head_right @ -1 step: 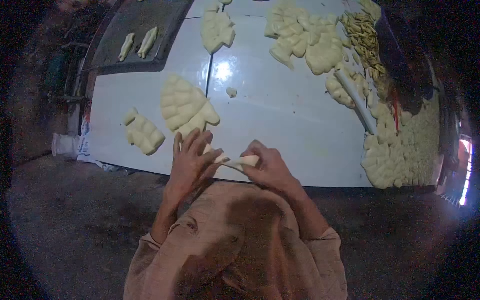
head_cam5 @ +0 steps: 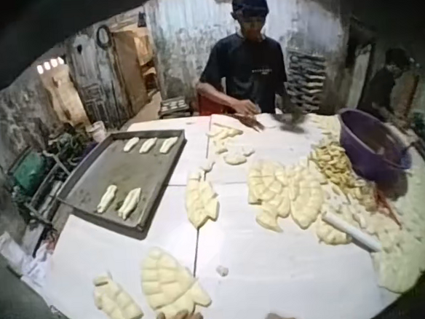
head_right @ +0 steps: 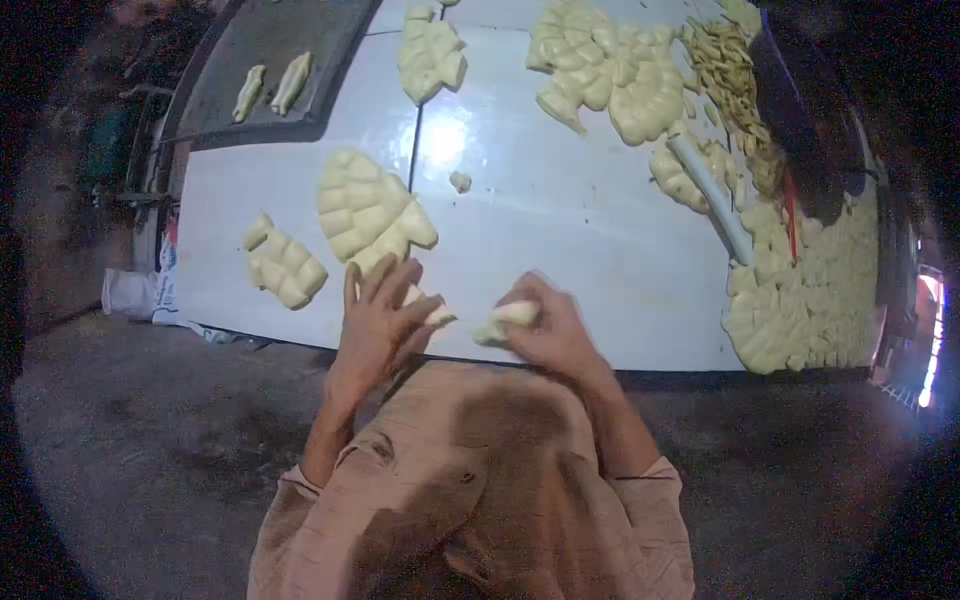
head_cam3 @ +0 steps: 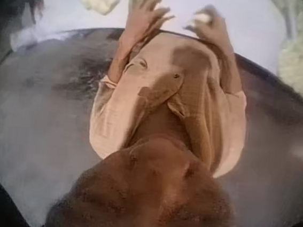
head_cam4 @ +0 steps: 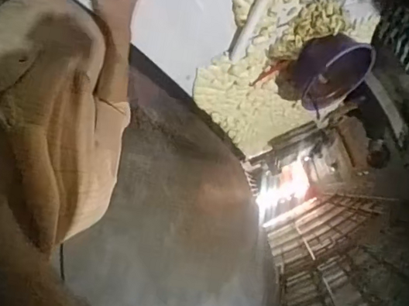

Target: The person rolls out pieces of dough using a small rolling pin, spreads a dark filling onto them using a spatula, and then rolls them into cylindrical shapes, placing the finished pieces onto a baking tray.

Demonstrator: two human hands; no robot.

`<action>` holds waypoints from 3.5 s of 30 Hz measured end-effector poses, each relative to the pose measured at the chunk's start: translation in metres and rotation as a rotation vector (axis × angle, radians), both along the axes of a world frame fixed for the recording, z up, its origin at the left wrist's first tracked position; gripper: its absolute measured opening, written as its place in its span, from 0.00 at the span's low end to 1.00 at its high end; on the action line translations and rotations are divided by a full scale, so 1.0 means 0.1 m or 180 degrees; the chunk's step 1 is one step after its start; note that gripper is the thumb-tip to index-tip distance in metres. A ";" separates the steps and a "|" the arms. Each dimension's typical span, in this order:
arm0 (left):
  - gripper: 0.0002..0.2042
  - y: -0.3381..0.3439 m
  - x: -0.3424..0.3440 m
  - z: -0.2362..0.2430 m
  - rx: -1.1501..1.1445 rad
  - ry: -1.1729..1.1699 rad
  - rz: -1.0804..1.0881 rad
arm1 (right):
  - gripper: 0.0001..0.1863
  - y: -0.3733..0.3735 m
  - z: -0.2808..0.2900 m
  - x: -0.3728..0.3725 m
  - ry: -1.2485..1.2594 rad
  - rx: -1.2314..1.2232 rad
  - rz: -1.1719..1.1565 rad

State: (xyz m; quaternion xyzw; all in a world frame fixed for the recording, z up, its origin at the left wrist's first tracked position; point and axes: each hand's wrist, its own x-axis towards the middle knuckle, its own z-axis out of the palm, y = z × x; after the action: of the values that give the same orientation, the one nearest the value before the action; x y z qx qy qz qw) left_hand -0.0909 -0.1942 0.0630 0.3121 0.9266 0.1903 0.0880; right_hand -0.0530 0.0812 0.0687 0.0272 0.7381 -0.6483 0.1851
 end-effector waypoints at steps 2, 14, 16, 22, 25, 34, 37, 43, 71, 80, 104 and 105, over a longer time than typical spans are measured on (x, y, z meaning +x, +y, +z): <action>0.19 0.01 -0.03 0.05 -0.0127 -0.0123 0.0022 | 0.19 0.14 0.25 0.05 -0.0717 -0.1173 -0.1331; 0.31 0.82 -0.20 0.22 0.0608 0.0053 -0.0344 | 0.16 0.21 -0.07 -0.12 -0.0473 0.0579 -0.1442; 0.30 0.90 -0.10 0.20 0.0479 -0.0106 -0.0430 | 0.20 0.27 -0.01 -0.12 -0.0527 0.3089 -0.0509; 0.39 1.18 0.18 -0.07 0.0284 -0.0116 -0.0612 | 0.36 0.32 0.05 0.10 0.0862 0.2423 -0.0979; 0.43 1.31 0.18 -0.25 -0.0120 0.0087 -0.0517 | 0.45 0.32 -0.31 0.18 0.1602 0.2715 0.0530; 0.48 1.30 0.19 -0.31 -0.0164 0.0206 -0.0542 | 0.43 0.69 -0.24 0.17 0.1405 0.2951 0.0920; 0.47 1.38 0.33 -0.31 -0.0122 0.0343 -0.0425 | 0.29 1.13 -0.12 0.05 0.1532 0.2588 -0.0691; 0.44 1.43 0.48 -0.40 -0.0171 0.0294 -0.0373 | 0.22 2.55 -0.47 -0.39 0.1766 0.4407 -0.1425; 0.27 1.70 -1.16 -0.37 -0.0023 0.0921 0.0984 | 0.31 0.74 -0.47 -1.07 0.1520 0.4363 -0.0515; 0.40 1.72 -1.28 -0.48 0.0057 0.0579 0.0623 | 0.28 1.09 -0.24 -0.76 0.1753 0.3014 0.0760; 0.37 1.33 0.53 -0.19 -0.0307 0.0638 0.0561 | 0.28 0.83 -0.30 0.47 0.2147 0.3244 0.0340; 0.37 1.37 0.49 -0.13 -0.0283 0.0772 0.0684 | 0.28 0.85 -0.25 0.40 0.2224 0.3170 0.0394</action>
State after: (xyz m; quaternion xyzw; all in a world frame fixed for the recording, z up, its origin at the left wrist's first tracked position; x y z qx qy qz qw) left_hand -0.0416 -0.0577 0.0496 0.2277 0.9660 0.1183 -0.0316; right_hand -0.0134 0.1663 0.0440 -0.1467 0.9697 -0.1839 -0.0656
